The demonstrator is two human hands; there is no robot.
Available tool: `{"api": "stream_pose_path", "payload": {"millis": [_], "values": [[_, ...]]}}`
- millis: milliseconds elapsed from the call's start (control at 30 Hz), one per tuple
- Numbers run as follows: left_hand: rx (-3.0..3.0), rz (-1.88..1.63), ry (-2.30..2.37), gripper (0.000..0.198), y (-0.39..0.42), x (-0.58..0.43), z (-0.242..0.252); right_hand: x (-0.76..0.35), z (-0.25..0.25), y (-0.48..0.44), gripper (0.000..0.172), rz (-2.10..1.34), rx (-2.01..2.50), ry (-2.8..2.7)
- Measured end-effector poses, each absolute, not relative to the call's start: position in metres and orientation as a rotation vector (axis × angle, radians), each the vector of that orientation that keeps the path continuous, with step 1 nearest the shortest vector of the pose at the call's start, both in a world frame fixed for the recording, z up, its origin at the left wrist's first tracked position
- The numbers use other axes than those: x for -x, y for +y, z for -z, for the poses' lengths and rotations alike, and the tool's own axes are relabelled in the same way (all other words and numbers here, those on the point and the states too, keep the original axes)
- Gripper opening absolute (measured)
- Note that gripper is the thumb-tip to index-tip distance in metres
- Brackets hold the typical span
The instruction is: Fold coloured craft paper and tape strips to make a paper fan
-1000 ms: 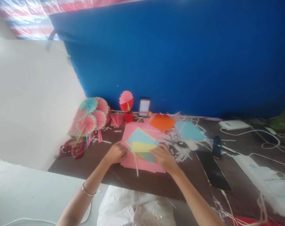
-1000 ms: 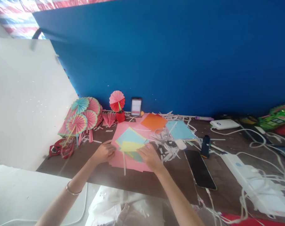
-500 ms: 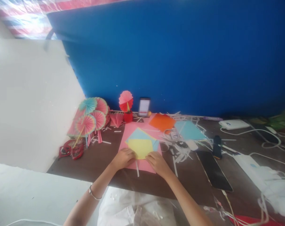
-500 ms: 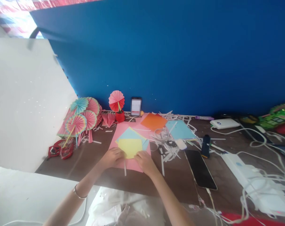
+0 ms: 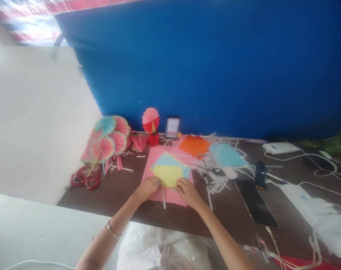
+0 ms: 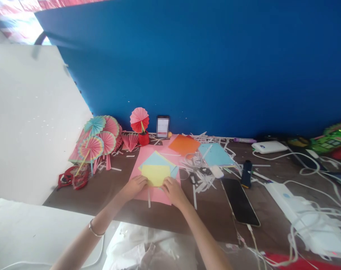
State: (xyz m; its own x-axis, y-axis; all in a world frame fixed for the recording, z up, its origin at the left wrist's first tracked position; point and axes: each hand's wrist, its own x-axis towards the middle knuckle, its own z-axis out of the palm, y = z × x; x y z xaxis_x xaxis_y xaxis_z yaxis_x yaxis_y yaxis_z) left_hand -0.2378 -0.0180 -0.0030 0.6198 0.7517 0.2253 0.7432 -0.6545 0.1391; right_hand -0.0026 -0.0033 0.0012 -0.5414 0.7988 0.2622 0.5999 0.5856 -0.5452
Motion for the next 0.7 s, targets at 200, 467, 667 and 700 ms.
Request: {"api": "stream_pose_path", "payload": {"millis": [200,467,667,700], "values": [[-2.806,-0.385,1.424,0.013,-0.013,0.243,0.003,0.002,0.001,0.000,0.020,-0.560,1.178,-2.245],[-2.719,-0.496,1.553,0.024,-0.009,0.246,0.003,0.002,0.015,0.004,0.017,-0.231,1.252,-2.288],[-2.696,-0.502,1.655,0.034,-0.009,0.245,0.001,0.001,0.032,0.008,0.028,-0.115,1.266,-2.271],[-2.691,-0.491,1.672,0.034,-0.009,0.244,0.001,0.001,0.035,0.008,0.029,-0.108,1.271,-2.264]]}}
